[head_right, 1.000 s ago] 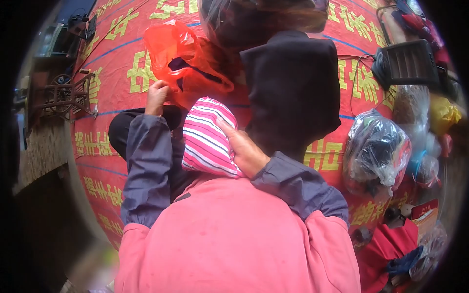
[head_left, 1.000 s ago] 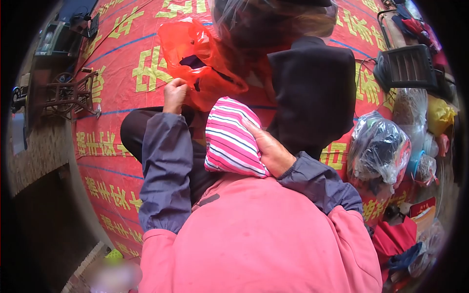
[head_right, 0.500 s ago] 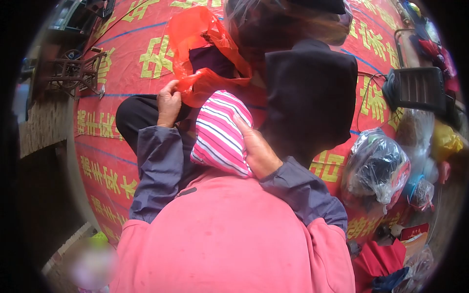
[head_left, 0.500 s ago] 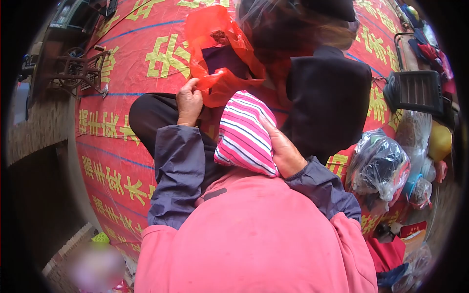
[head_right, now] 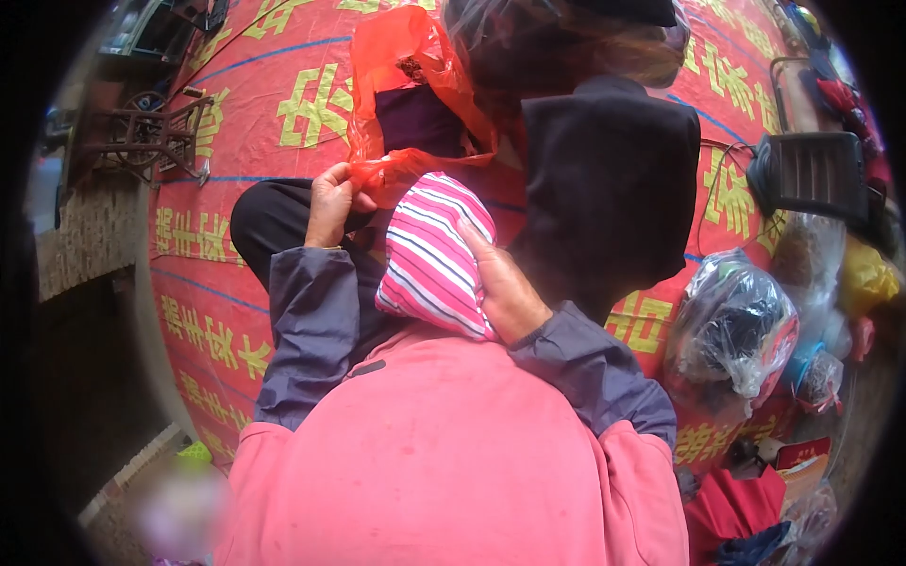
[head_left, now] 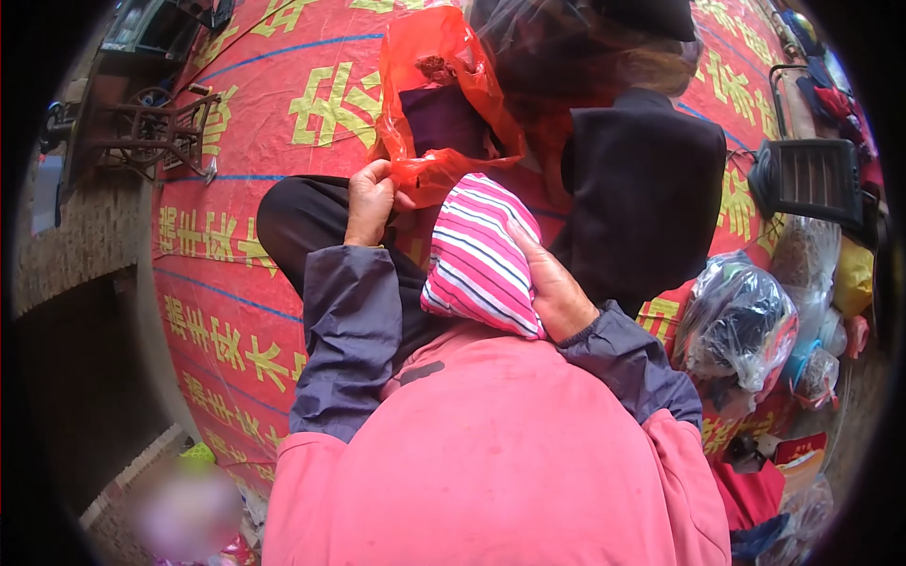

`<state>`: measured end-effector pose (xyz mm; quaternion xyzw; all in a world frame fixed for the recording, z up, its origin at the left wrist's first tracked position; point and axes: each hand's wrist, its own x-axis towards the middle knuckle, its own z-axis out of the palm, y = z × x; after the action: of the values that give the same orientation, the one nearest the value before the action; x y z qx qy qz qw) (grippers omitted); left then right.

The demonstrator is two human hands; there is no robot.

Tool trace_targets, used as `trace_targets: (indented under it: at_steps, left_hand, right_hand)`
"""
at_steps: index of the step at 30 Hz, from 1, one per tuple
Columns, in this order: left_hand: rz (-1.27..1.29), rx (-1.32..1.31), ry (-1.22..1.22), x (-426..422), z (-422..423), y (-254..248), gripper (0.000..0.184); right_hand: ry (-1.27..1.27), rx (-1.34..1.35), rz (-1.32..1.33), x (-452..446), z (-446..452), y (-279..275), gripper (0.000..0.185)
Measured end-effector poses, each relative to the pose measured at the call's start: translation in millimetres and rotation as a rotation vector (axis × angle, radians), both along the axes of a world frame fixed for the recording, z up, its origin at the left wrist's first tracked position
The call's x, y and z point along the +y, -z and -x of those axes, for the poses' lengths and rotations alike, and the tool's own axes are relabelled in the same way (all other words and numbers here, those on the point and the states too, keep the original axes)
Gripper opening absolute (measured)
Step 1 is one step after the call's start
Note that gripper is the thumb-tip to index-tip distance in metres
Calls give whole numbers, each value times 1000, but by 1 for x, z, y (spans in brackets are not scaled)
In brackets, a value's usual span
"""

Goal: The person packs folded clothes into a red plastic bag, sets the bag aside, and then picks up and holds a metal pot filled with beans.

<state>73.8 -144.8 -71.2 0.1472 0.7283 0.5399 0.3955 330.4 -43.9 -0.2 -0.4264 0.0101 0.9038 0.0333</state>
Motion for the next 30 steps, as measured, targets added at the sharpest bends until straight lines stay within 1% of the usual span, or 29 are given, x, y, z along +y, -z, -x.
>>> trace_targets:
  at_steps: [1, 2, 4, 5, 6, 7, 8, 10, 11, 12, 14, 17, 18, 20, 21, 23, 26, 30]
  left_hand:
    - [-43, -66, -39, 2, -2, -2, 22]
    - [-43, -64, -38, 2, -1, -1, 22]
    - [-66, -144, -70, 1, 2, 3, 20]
    - [-64, -143, -69, 1, 4, 5, 20]
    - [-28, -82, -34, 0, 6, 9, 18]
    - [7, -20, 2, -1, 7, 12, 19]
    - [8, -19, 3, -1, 6, 17, 19]
    - [29, 269, 76, 3, -1, 23, 30]
    - [73, 320, 85, 4, -2, 25, 42]
    - [74, 320, 85, 5, -4, 23, 42]
    - [245, 593, 130, 8, -6, 20, 35]
    - [226, 609, 101, 4, 7, 45, 30]
    - [226, 609, 101, 5, 6, 39, 30]
    - [176, 456, 4, 6, 3, 29, 31]
    - [176, 456, 5, 5, 2, 29, 31]
    - [109, 319, -47, 4, 1, 30, 32]
    - [61, 243, -57, 2, 3, 34, 33]
    - [-10, 263, -53, 2, -4, 23, 35]
  right_hand:
    - [-1, 5, -10, 0, 0, 1, 49]
    - [-4, 11, -19, -1, 0, 2, 49]
    - [2, 5, -10, -1, 0, 3, 49]
    - [6, -2, -1, -2, 0, 3, 49]
    - [7, -1, 1, -2, 0, 1, 49]
    - [10, -11, -26, -3, 1, -1, 49]
    - [13, -21, -53, -3, 1, -3, 49]
    - [13, -17, -52, -3, 1, -2, 49]
    - [12, -14, -52, -3, 1, -2, 49]
    - [12, -13, -52, -3, 1, -2, 49]
    - [20, -21, -52, -4, 1, -2, 49]
    - [7, 1, -8, -2, -1, 4, 49]
    - [7, 2, -8, -2, -1, 3, 49]
    - [0, -8, -22, -3, -1, 1, 49]
    - [1, -8, -22, -2, -1, 0, 49]
    - [-7, -23, -25, -2, -1, -3, 49]
    - [-2, -7, -13, -2, -1, -4, 48]
    - [15, 14, -13, -3, -2, 0, 48]
